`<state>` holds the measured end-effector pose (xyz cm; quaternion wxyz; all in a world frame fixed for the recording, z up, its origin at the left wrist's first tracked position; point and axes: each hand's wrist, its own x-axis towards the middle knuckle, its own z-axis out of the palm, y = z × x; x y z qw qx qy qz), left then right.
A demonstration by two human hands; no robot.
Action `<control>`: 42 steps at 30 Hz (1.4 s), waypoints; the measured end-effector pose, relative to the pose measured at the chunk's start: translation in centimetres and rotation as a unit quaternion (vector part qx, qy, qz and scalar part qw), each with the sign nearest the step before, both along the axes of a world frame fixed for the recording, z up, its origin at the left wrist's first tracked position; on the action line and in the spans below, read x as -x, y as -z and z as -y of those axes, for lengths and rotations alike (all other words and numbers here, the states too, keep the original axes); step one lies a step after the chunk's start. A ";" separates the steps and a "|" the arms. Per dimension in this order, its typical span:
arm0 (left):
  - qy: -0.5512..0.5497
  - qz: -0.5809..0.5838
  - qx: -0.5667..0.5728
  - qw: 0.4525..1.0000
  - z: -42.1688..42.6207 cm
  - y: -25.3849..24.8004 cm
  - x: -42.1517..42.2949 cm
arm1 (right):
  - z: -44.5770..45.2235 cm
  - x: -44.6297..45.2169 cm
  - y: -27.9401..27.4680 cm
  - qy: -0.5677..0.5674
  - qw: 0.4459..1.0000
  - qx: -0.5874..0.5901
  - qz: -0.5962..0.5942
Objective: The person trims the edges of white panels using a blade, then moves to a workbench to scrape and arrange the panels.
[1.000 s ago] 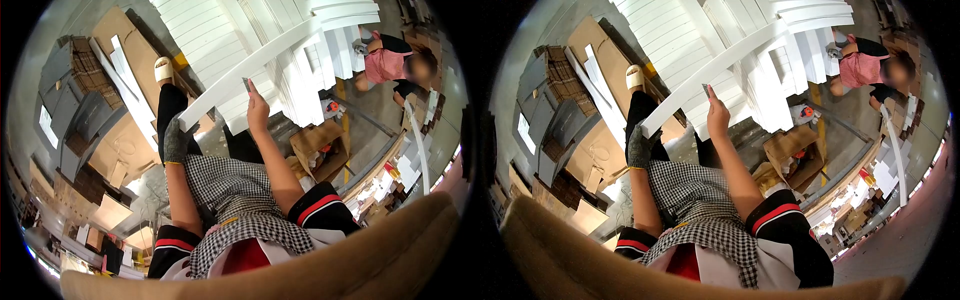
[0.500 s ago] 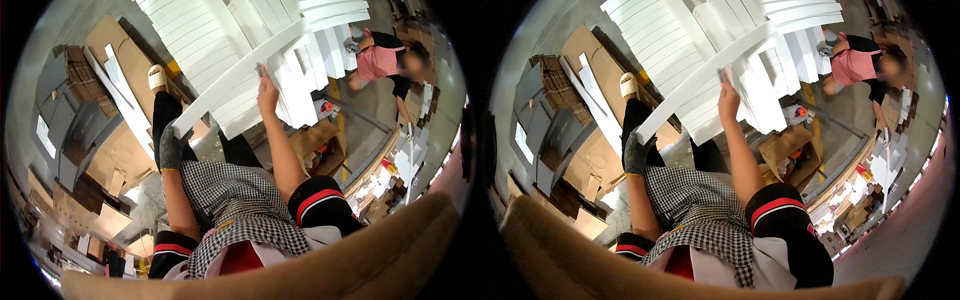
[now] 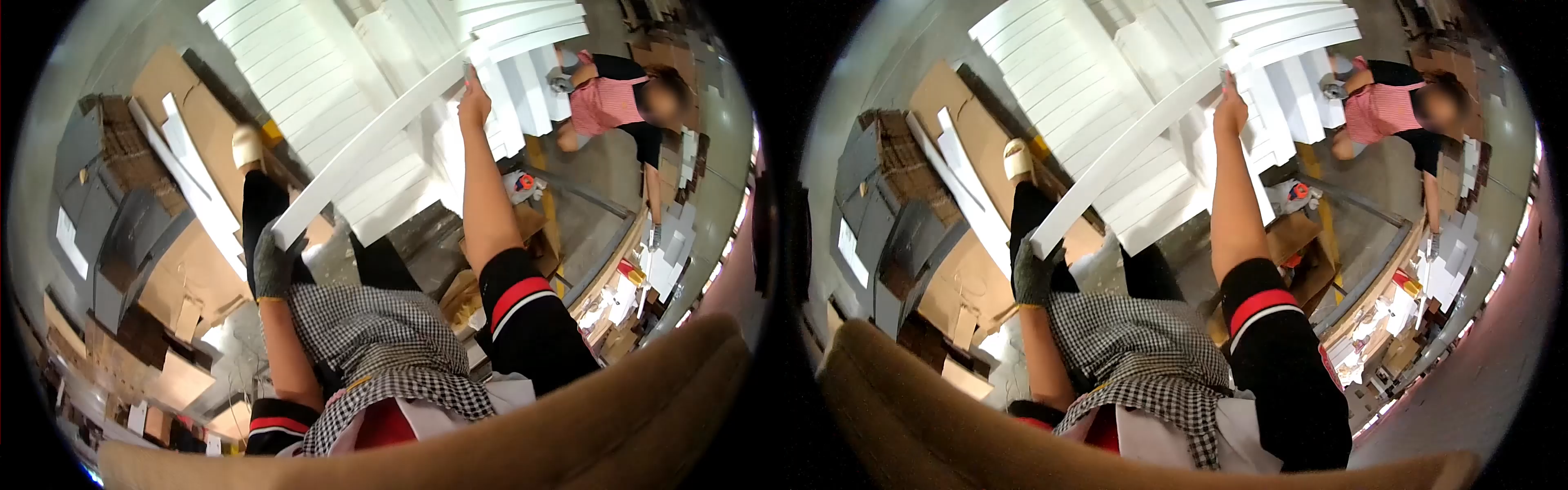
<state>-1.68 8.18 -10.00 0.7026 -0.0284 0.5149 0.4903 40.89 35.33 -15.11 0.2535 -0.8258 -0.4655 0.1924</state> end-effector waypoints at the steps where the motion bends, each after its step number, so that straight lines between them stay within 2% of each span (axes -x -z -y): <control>1: 0.010 -0.003 -0.010 1.000 -0.4 -0.2 -0.3 | -1.7 -0.7 -2.4 0.114 0.986 0.062 -0.104; 2: 0.033 -0.026 -0.007 0.999 -0.5 -0.6 -0.4 | -2.2 -4.7 2.1 0.046 0.993 0.029 0.106; 3: 0.042 0.044 0.007 0.998 -0.1 -0.3 0.7 | -2.6 -4.9 1.2 0.066 0.997 0.005 0.039; 5: 0.015 0.023 -0.024 0.999 -0.2 -0.4 0.6 | -1.6 -3.0 -0.8 0.103 0.989 -0.039 -0.100; 7: -0.005 -0.059 -0.006 0.998 -0.6 -1.7 0.1 | 1.3 -0.1 -2.3 0.044 0.969 -0.081 -0.228; 8: 0.080 -0.210 -0.080 0.971 0.1 -0.1 0.8 | 3.0 1.6 -2.9 0.027 0.968 -0.077 -0.239; 9: 0.142 -0.370 -0.134 0.908 0.8 1.4 1.5 | 4.8 3.1 -2.9 0.038 0.960 -0.074 -0.267; 10: 0.068 -0.237 -0.094 0.964 1.1 1.3 1.8 | 6.7 4.7 -3.4 0.029 0.961 -0.064 -0.266; 11: -0.005 -0.098 -0.052 0.994 1.3 1.4 1.9 | 8.2 6.1 -4.0 0.031 0.953 -0.071 -0.293; 12: 0.014 -0.131 -0.017 0.991 1.0 1.3 1.4 | 9.5 7.1 -3.9 0.035 0.953 -0.058 -0.296; 13: 0.005 -0.146 -0.018 0.989 0.7 1.0 0.8 | 10.6 7.9 -4.0 0.013 0.966 -0.019 -0.258; 14: -0.004 -0.161 -0.020 0.987 0.3 0.5 0.2 | 11.8 8.9 -4.1 -0.024 0.985 0.017 -0.171; 15: -0.013 -0.176 -0.023 0.984 -0.3 -0.1 -0.1 | 13.1 9.0 -2.8 -0.187 0.980 -0.059 0.019; 16: -0.022 -0.181 -0.018 0.983 -0.4 -0.6 -0.2 | 14.3 10.6 -3.0 -0.195 0.979 -0.021 -0.049; 18: -0.036 -0.255 -0.040 0.965 0.0 -0.2 0.1 | 14.5 13.3 -4.9 -0.357 0.926 -0.121 -0.024; 19: -0.042 -0.292 -0.051 0.954 0.5 0.4 0.6 | 15.2 12.7 -4.9 -0.445 0.890 0.026 0.099; 21: 0.001 -0.340 -0.084 0.937 1.4 1.8 2.4 | 13.6 10.7 -3.7 -0.407 0.907 -0.062 0.085; 22: -0.059 -0.271 -0.064 0.959 0.3 -0.8 1.7 | 11.9 9.0 -4.8 -0.335 0.938 0.080 0.033; 23: -0.118 -0.201 -0.043 0.972 -0.3 -2.3 1.2 | 10.7 6.0 -0.6 -0.282 0.955 -0.021 0.091; 25: -0.110 -0.203 -0.041 0.972 0.0 -1.8 1.5 | 6.2 0.1 0.7 -0.155 0.981 0.040 0.112; 26: -0.103 -0.201 -0.042 0.973 0.1 -1.7 1.5 | 3.8 -3.6 1.6 -0.075 0.993 0.066 0.065; 28: -0.099 -0.202 -0.034 0.974 0.5 -1.1 1.5 | 1.2 -6.2 0.9 0.021 0.992 0.108 0.062; 29: -0.099 -0.204 -0.028 0.973 0.5 -0.6 1.6 | 0.5 -6.8 0.4 0.040 0.986 0.122 0.106; 30: -0.100 -0.206 -0.023 0.973 0.5 -0.3 1.5 | 0.9 -7.7 2.4 0.027 0.994 0.027 0.107; 31: -0.100 -0.199 -0.020 0.975 0.4 -0.4 1.4 | 1.8 -6.1 1.7 0.014 0.998 -0.063 0.030; 33: -0.100 -0.190 -0.014 0.977 0.2 -0.7 1.4 | 4.0 -3.4 1.6 -0.087 0.989 -0.103 0.056; 35: -0.098 -0.193 -0.014 0.976 0.0 -0.5 1.5 | 7.2 -0.4 1.2 -0.179 0.982 -0.055 -0.005; 36: -0.095 -0.196 -0.014 0.976 -0.2 -0.6 1.6 | 8.0 1.1 0.0 -0.185 0.982 -0.026 -0.003; 39: -0.099 -0.193 -0.014 0.976 -0.4 -1.0 1.3 | 6.4 -1.8 0.1 -0.054 0.995 0.081 0.038; 41: -0.095 -0.190 -0.012 0.977 0.2 -0.7 1.6 | 4.8 -4.1 -0.3 0.024 1.000 0.007 0.013; 42: -0.092 -0.187 -0.015 0.978 0.0 -0.6 1.7 | 5.1 -4.9 0.7 -0.022 0.999 -0.026 0.029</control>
